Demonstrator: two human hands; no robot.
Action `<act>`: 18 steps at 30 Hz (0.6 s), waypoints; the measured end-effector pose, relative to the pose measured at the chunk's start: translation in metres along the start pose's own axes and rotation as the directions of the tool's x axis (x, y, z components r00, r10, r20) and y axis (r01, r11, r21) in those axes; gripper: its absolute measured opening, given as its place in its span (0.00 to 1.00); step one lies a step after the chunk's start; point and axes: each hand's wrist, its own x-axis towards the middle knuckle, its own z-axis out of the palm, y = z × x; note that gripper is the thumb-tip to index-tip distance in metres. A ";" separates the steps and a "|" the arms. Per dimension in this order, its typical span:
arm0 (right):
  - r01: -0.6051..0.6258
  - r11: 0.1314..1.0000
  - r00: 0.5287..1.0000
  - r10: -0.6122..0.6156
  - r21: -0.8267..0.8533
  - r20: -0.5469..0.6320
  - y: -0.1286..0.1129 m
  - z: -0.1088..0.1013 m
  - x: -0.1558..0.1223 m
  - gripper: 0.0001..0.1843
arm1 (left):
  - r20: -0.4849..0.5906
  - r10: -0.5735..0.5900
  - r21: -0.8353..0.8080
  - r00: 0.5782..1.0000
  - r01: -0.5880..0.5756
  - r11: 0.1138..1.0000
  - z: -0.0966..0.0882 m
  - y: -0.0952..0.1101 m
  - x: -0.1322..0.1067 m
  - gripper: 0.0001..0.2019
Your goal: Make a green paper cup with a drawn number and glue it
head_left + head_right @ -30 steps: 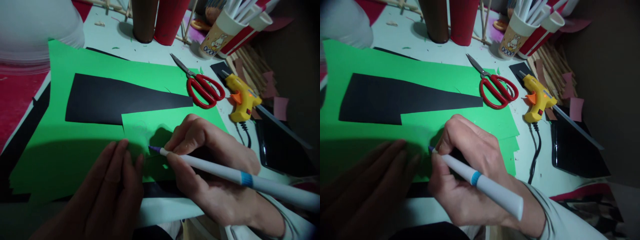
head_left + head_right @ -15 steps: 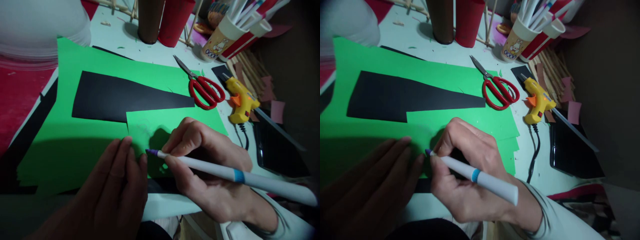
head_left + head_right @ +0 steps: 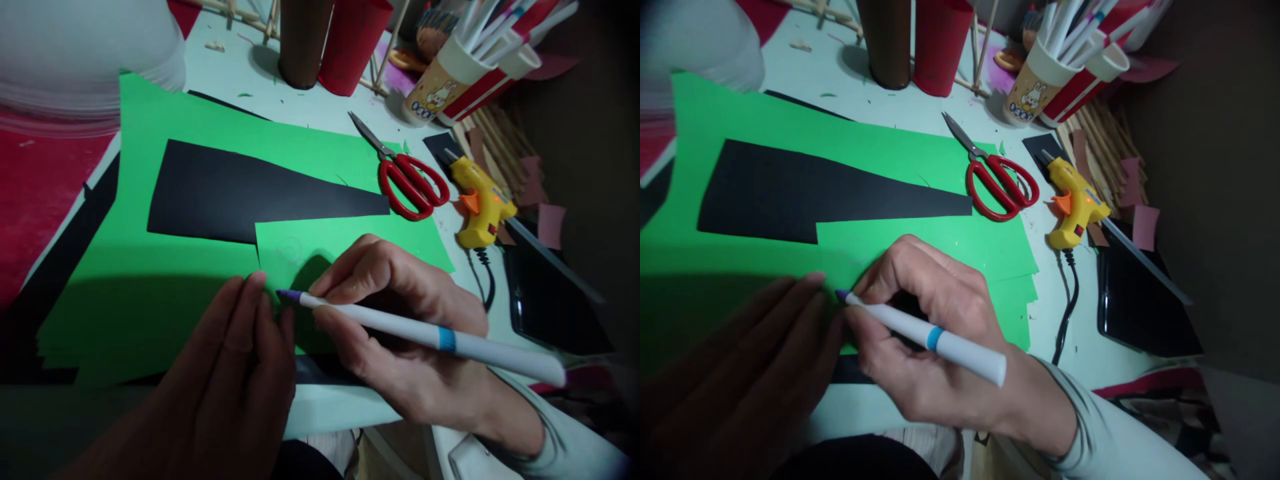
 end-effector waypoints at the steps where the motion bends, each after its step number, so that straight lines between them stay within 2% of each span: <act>1: -0.017 1.000 1.000 0.017 0.005 -0.002 -0.001 0.000 0.000 0.10 | 0.003 0.000 0.000 1.000 0.000 1.000 0.000 0.000 0.000 0.23; 5: -0.099 0.995 0.994 0.100 0.032 -0.033 -0.003 -0.001 0.001 0.11 | -0.009 -0.031 -0.013 0.999 0.030 0.999 -0.001 -0.001 0.000 0.22; 11: -0.093 0.970 0.960 0.148 0.223 -0.240 0.009 -0.010 0.007 0.10 | 0.025 -0.026 -0.036 0.999 0.027 0.999 -0.002 -0.001 0.000 0.23; 16: -0.042 0.916 0.949 0.161 0.400 -0.269 0.018 -0.018 0.006 0.08 | 0.034 -0.015 -0.039 0.999 0.017 0.999 -0.002 -0.001 -0.001 0.22; 18: -0.054 0.903 0.954 0.173 0.427 -0.245 0.020 -0.021 0.004 0.08 | 0.038 -0.012 -0.016 0.999 0.012 1.000 -0.002 -0.001 0.000 0.23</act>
